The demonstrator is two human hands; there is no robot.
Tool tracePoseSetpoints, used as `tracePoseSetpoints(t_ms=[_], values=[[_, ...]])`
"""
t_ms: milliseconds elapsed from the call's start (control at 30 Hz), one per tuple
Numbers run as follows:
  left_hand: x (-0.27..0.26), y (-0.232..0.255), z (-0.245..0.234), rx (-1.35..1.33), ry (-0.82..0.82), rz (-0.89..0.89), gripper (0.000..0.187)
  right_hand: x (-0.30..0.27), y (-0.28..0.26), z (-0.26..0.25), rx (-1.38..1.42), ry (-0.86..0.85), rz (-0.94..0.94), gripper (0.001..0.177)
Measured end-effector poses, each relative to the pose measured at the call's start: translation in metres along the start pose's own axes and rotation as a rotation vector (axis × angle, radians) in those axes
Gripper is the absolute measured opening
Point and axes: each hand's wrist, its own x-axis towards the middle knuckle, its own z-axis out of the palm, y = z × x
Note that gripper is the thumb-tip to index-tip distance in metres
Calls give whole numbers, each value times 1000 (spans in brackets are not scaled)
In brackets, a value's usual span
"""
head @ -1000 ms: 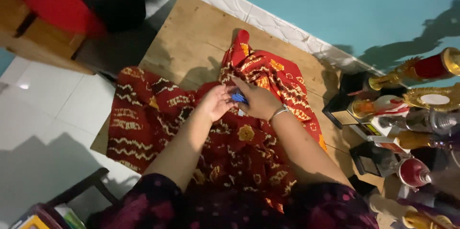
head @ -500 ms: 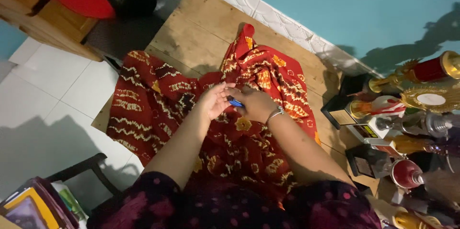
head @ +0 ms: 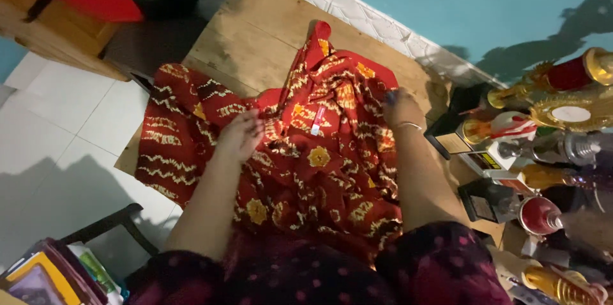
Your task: Organizing various supplies, fabrics, and trophies on a desk, including stapling a document to a cloth and folding fabric.
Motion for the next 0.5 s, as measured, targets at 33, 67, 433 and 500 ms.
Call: tracePoseSetpoints(t_ms=[33, 67, 433, 500], values=[[-3, 0, -13, 3, 2, -3, 31, 4, 21, 12, 1, -3, 4, 52], [-6, 0, -25, 98, -65, 28, 28, 8, 43, 25, -68, -28, 144, 49], [-42, -13, 1, 431, 19, 0, 25, -24, 15, 81, -224, 451, -118, 37], [-44, -19, 8, 397, -21, -19, 26, -44, -51, 81, 320, 74, -246, 28]])
